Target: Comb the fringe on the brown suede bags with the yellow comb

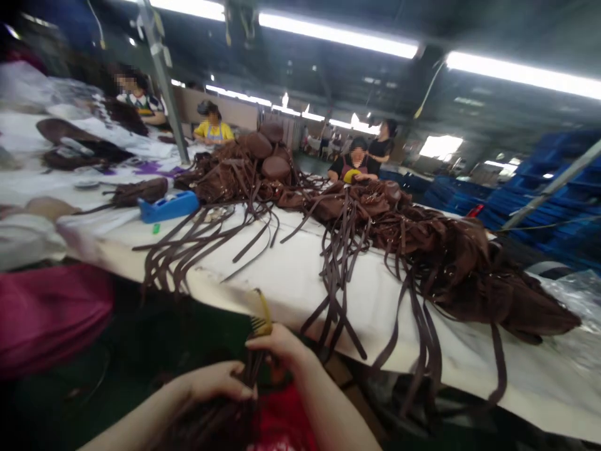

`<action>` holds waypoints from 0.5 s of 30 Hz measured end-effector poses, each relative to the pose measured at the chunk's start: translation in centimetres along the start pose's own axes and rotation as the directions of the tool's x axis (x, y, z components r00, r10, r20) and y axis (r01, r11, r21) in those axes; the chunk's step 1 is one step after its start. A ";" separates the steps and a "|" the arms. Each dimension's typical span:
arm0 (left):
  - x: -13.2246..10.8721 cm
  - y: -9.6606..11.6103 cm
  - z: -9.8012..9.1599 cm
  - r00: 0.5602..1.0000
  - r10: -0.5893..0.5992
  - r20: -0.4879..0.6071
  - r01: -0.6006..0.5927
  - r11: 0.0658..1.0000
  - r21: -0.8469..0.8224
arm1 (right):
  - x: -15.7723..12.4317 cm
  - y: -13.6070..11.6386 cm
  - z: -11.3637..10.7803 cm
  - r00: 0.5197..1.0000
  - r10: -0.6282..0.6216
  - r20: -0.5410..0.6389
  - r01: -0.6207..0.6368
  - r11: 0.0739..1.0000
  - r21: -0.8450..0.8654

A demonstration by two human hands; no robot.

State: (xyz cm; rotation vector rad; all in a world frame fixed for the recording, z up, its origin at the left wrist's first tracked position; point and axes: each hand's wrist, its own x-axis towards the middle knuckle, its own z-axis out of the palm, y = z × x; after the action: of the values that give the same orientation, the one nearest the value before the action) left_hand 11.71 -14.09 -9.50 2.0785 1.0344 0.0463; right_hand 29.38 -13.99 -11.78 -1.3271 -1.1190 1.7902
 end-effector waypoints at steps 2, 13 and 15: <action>-0.5 -0.9 1.1 0.960 0.075 0.271 0.092 0.828 -0.554 | 0.1 -0.1 -0.2 0.999 -0.016 -0.028 0.014 0.997 -0.073; -1.1 -5.2 2.5 0.977 -0.112 0.183 0.207 0.265 -0.942 | -4.7 1.5 2.1 0.942 -0.334 -0.042 0.148 0.523 -0.839; -1.4 -4.9 2.4 0.981 -0.078 0.176 0.191 0.280 -0.941 | -4.6 1.8 2.9 0.974 -0.222 0.044 0.117 0.328 -0.938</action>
State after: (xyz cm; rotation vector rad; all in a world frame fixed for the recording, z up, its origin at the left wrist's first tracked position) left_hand 8.42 -14.89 -14.02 0.8192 0.7764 0.3923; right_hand 27.95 -19.52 -11.09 -1.7505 -2.3350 0.7696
